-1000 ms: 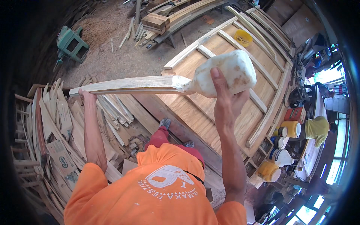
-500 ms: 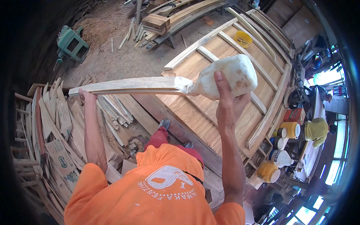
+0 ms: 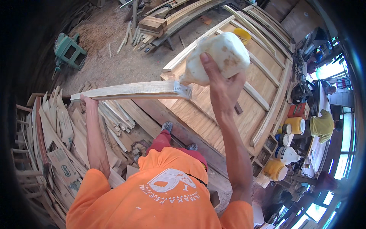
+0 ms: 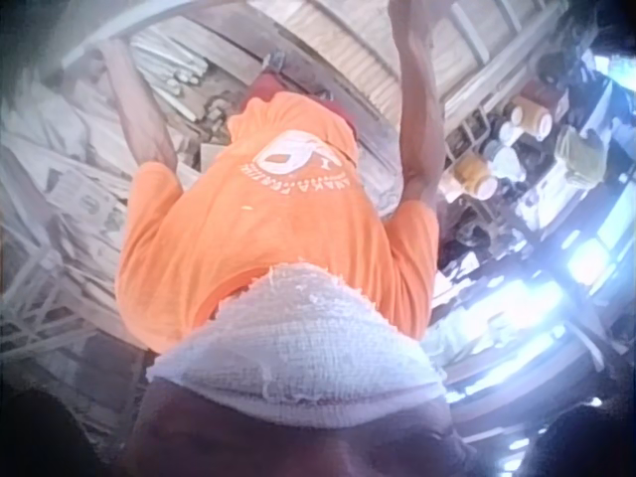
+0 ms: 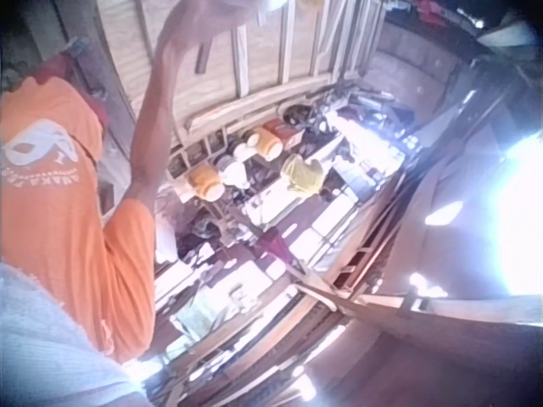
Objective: The person works on a wooden frame using a hammer, applies glue to the end of a wooden strip from a squeeze bottle, and aligns and hammers the strip onto the frame.
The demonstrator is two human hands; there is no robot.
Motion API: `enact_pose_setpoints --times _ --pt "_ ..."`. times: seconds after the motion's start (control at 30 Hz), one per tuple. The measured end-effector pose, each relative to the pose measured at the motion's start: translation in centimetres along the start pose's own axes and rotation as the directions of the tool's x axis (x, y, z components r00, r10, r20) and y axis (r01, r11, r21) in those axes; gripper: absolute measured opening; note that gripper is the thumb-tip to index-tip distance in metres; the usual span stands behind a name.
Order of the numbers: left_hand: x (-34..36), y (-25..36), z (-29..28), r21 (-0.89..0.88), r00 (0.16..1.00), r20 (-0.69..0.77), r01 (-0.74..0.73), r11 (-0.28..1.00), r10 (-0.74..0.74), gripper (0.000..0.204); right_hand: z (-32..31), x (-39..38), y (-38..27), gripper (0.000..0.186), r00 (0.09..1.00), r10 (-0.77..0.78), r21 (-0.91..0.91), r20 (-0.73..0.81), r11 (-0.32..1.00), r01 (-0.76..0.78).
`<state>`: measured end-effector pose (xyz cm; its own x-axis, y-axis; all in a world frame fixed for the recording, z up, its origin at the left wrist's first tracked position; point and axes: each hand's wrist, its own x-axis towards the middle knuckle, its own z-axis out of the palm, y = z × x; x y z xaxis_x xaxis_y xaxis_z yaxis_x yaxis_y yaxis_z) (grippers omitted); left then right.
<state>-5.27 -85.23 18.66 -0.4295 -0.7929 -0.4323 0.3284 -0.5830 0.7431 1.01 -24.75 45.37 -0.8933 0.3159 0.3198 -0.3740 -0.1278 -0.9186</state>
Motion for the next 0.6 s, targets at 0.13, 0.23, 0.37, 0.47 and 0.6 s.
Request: enact_pose_setpoints --times 0.13,0.23,0.37,0.47,0.6 --pt "-0.9 1.1 -0.4 -0.052 0.998 0.067 0.018 0.998 -0.014 0.079 0.3 -0.2 -0.6 0.054 0.997 -0.030 -0.063 0.077 0.997 0.035" --pt "-1.6 1.9 -0.4 -0.071 0.999 0.023 -0.037 0.997 0.039 0.077 -1.3 -0.1 -0.2 0.056 0.999 0.034 -0.073 0.017 0.997 -0.033" --pt "-3.1 2.0 0.4 -0.073 1.000 0.002 -0.025 0.997 0.025 0.078 -2.4 -0.6 0.2 0.060 1.000 0.002 -0.102 -0.031 0.995 -0.005" --pt "-4.1 1.6 1.3 -0.066 0.999 -0.032 -0.028 0.997 0.026 0.080 -3.3 -1.1 0.6 0.064 0.999 0.022 -0.127 -0.028 0.992 -0.025" --pt "-1.8 3.5 -0.9 -0.047 0.992 0.007 -0.122 0.991 0.122 0.076 -3.4 -2.5 0.4 0.064 0.998 0.034 -0.038 -0.057 0.999 -0.036"
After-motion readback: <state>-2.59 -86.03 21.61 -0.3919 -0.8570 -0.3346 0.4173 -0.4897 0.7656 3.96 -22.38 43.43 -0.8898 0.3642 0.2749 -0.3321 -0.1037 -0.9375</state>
